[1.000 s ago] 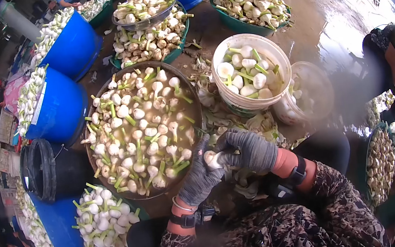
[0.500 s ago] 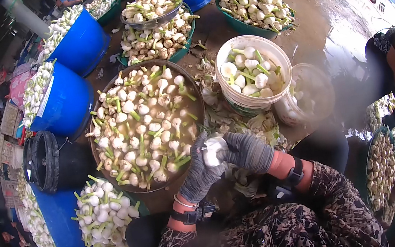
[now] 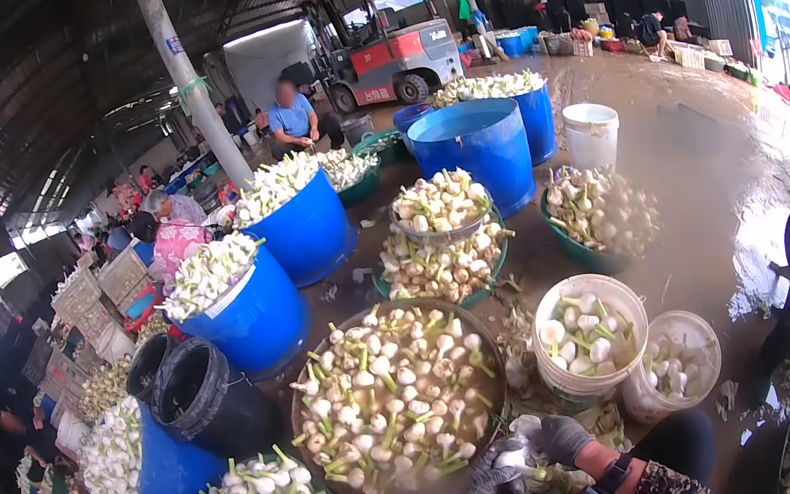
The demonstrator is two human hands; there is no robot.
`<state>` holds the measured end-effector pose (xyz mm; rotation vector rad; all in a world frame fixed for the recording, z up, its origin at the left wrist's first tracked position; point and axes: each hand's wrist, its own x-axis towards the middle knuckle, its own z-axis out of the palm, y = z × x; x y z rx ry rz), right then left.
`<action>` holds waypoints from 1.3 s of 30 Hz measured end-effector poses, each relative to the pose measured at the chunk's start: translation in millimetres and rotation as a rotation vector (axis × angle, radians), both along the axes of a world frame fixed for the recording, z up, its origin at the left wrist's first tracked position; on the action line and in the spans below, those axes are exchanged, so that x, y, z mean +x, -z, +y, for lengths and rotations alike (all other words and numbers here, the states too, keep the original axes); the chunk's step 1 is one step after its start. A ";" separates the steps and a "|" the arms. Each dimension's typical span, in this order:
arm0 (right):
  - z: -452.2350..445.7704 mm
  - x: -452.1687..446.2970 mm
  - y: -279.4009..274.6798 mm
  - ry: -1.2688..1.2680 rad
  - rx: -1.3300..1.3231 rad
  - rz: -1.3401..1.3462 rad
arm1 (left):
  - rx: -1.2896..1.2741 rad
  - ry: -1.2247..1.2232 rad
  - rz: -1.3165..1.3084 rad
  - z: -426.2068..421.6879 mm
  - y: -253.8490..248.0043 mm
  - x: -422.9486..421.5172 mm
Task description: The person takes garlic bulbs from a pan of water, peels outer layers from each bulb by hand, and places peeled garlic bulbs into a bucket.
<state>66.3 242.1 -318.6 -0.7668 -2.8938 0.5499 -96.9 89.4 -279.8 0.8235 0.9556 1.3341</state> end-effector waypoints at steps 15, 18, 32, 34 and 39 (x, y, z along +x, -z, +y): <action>-29.9 -4.5 -51.9 -0.022 -0.970 -0.096 | -0.122 -0.388 0.236 19.2 36.7 5.3; -45.9 -0.8 -37.0 0.082 -1.325 0.193 | -0.214 -0.535 -0.458 17.1 16.5 2.6; -4.4 -69.9 -63.8 0.203 -0.500 0.432 | -0.049 -0.732 0.328 20.1 18.2 -48.5; -10.8 -80.5 -57.4 0.191 -0.453 0.403 | -0.066 -0.692 0.406 22.3 -0.2 -56.7; -6.5 -80.7 -68.8 0.172 -0.482 0.251 | -0.164 -0.673 0.279 29.8 -9.3 -56.2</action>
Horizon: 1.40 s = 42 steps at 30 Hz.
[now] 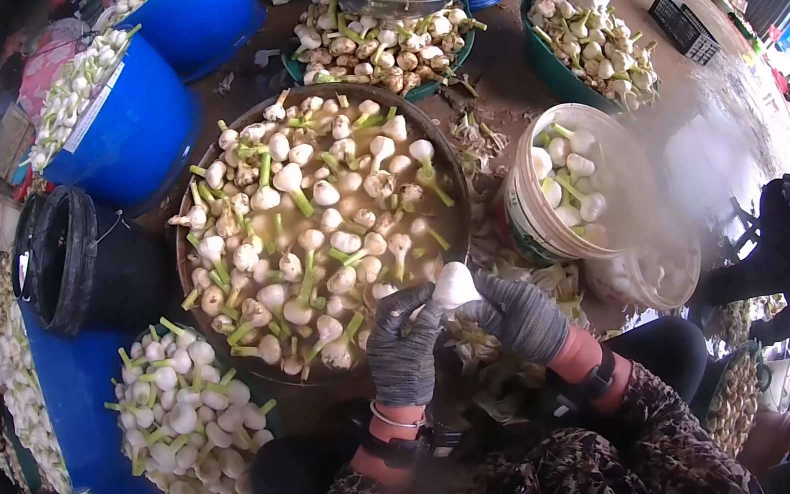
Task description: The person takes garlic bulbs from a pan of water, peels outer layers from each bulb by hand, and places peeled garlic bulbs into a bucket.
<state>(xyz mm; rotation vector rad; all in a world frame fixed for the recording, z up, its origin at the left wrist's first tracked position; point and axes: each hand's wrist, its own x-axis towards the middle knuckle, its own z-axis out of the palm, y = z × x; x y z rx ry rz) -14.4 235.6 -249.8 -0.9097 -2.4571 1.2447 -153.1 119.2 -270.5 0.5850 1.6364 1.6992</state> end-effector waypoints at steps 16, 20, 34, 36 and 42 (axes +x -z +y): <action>60.9 68.7 26.3 0.549 -0.757 0.746 | 0.000 0.048 -0.660 -1.4 24.9 34.3; 34.2 41.9 19.0 0.163 0.105 0.208 | 0.025 0.096 -0.286 1.3 19.8 20.7; 6.5 -11.7 57.2 0.371 -0.148 0.451 | 0.018 -0.245 -0.573 10.4 39.7 -29.4; 37.6 -10.2 59.1 0.609 -0.700 0.791 | 0.127 -0.380 -0.764 11.3 50.5 -34.8; 94.7 -58.2 85.5 0.503 -0.639 0.356 | -0.196 0.072 -0.162 9.3 72.4 -14.0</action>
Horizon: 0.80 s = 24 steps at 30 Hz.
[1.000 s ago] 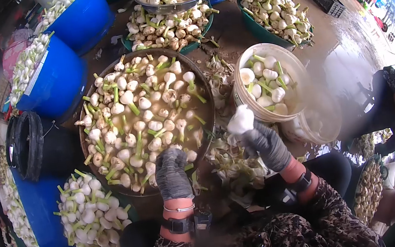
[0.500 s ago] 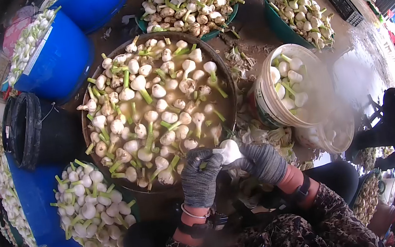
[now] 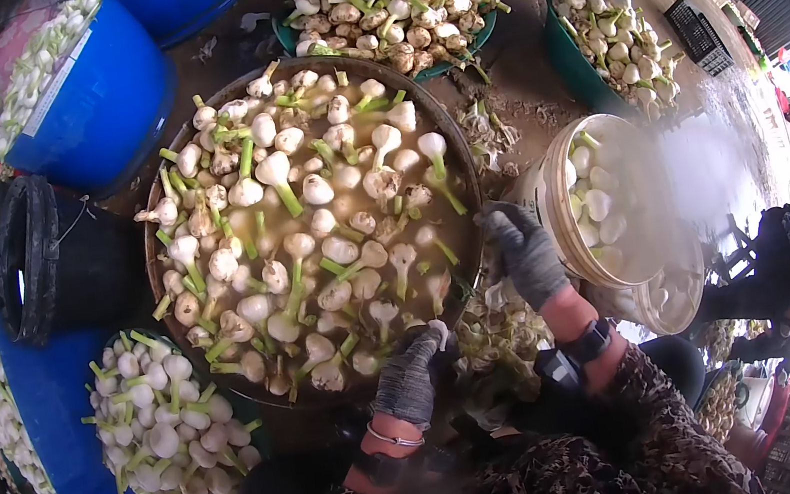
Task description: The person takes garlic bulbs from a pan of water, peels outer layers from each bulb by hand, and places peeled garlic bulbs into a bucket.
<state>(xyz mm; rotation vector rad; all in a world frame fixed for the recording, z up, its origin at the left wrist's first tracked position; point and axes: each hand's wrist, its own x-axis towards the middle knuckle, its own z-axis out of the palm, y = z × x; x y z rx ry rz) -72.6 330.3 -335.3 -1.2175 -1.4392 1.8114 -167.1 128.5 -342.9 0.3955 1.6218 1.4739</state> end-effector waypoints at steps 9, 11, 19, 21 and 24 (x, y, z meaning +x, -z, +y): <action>53.0 -96.2 97.1 -0.090 0.365 -0.724 | 0.021 -0.055 -0.315 5.4 -27.4 -0.5; 43.1 -82.7 81.3 -0.107 0.104 -0.428 | -0.008 -0.069 -0.410 9.0 -37.9 0.0; -56.3 44.5 17.7 -0.416 0.672 -0.151 | 0.305 0.012 -1.059 7.5 -35.0 5.2; -63.5 53.1 -20.0 -0.544 0.632 -0.289 | 0.369 0.043 -1.005 7.1 -35.2 15.0; -73.5 64.7 -55.3 -0.317 1.019 -0.359 | 0.376 -0.005 -0.742 9.9 -46.7 36.9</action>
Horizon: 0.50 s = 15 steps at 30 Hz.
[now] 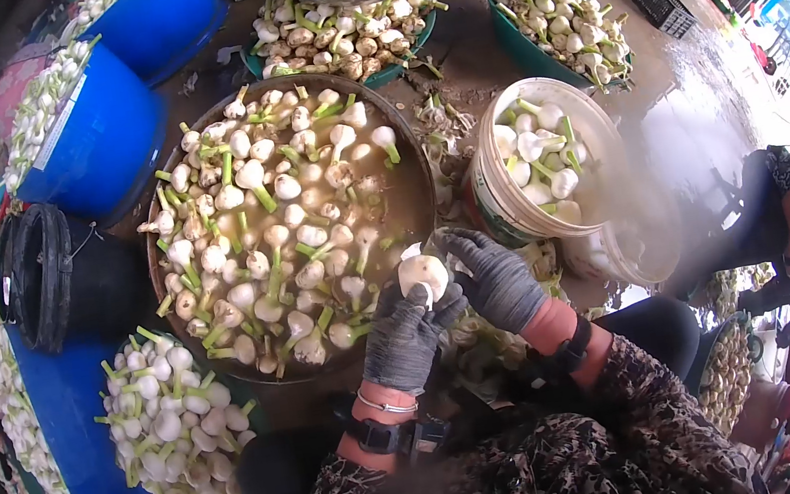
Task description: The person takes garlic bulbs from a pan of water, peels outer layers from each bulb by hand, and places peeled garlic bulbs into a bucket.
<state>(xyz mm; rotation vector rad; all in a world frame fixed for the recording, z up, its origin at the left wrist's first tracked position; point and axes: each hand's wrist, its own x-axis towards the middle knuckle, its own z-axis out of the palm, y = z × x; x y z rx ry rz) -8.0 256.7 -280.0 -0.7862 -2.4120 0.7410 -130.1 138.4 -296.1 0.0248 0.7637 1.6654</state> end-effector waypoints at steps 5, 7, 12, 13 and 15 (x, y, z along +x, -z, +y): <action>-20.6 25.2 -34.2 0.160 -0.105 0.133 | -0.098 -0.015 0.504 -2.1 -19.7 13.1; -28.4 27.4 -38.3 0.179 -0.094 0.106 | -0.080 -0.017 0.573 -2.2 -24.8 19.0; -35.3 27.3 -28.1 0.226 -0.013 0.057 | -0.124 -0.050 0.940 -5.1 -24.2 25.4; -36.8 27.6 -29.3 0.235 -0.013 0.056 | -0.120 -0.042 0.939 -6.9 -23.9 25.4; -35.8 27.0 -32.7 0.258 -0.139 0.063 | -0.066 0.018 0.599 -11.3 -23.2 22.7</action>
